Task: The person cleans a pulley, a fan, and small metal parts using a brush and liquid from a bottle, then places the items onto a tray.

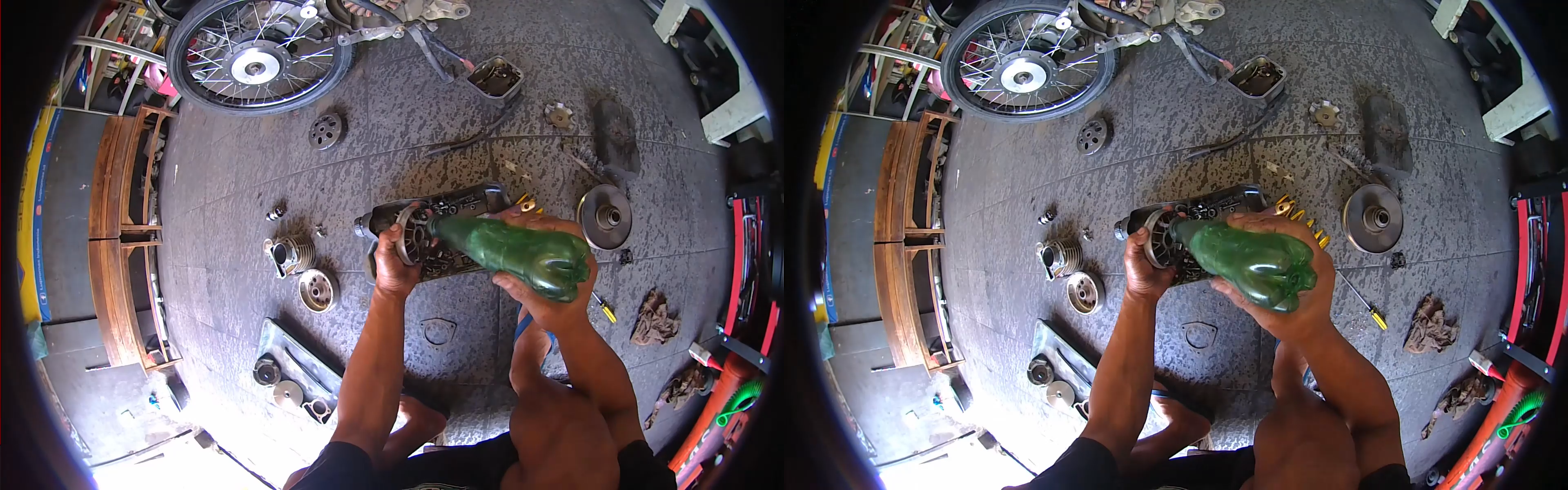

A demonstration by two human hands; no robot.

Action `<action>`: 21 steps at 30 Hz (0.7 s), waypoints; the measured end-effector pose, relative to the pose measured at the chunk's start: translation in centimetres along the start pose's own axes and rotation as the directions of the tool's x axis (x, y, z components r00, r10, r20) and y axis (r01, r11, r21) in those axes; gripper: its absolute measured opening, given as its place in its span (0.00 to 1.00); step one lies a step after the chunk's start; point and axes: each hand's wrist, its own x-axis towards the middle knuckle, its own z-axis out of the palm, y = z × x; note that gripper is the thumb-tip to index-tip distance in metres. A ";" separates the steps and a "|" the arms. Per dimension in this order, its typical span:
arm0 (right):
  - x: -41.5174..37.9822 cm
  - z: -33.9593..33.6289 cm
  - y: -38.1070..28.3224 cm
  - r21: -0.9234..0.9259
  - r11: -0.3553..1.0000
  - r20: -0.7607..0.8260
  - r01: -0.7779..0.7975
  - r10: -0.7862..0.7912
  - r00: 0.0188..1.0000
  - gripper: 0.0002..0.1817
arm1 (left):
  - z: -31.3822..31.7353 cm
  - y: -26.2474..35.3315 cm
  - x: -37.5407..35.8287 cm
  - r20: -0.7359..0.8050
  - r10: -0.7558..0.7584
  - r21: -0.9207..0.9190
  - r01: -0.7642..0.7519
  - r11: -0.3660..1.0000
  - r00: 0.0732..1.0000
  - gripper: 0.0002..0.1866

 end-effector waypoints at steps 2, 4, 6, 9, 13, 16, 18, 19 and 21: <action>0.1 -0.5 -0.1 -0.053 0.997 0.119 0.064 -0.057 0.991 0.35 | 0.3 0.5 0.0 0.139 -0.070 -0.099 0.084 0.992 0.988 0.38; 0.2 -0.5 -0.3 -0.074 0.994 0.089 0.079 -0.073 0.993 0.35 | 0.5 0.7 -0.2 0.168 -0.113 -0.139 0.137 0.981 0.979 0.41; 0.3 -0.4 -0.6 -0.094 0.991 0.060 0.095 -0.089 0.994 0.35 | 1.1 0.9 -0.6 0.190 -0.210 -0.320 0.262 0.910 0.959 0.42; 0.2 -0.2 -1.0 -0.005 1.000 0.102 0.020 -0.020 0.995 0.35 | 1.7 0.4 -0.6 0.238 -0.209 -0.323 0.280 0.904 0.948 0.43; 0.4 0.2 -1.4 0.024 0.999 0.148 0.041 -0.044 0.988 0.37 | 1.7 0.3 -0.8 0.280 -0.205 -0.361 0.301 0.883 0.938 0.43; 0.8 1.1 -2.0 0.147 0.989 0.124 -0.015 -0.003 0.992 0.39 | 1.6 0.7 -0.8 0.228 -0.256 -0.429 0.333 0.839 0.939 0.43; 0.8 1.2 -2.0 0.238 0.968 0.126 -0.084 0.055 0.990 0.40 | 1.0 0.8 -0.6 0.343 -0.260 -0.475 0.405 0.781 0.903 0.44; 0.8 1.1 -1.8 0.213 0.974 0.190 -0.081 0.040 0.981 0.41 | 1.1 1.0 -0.6 0.366 -0.262 -0.494 0.425 0.759 0.893 0.45; 0.8 0.8 -1.7 0.190 0.979 0.255 -0.075 0.025 0.967 0.42 | 1.2 0.9 -0.3 0.314 -0.237 -0.417 0.358 0.836 0.919 0.45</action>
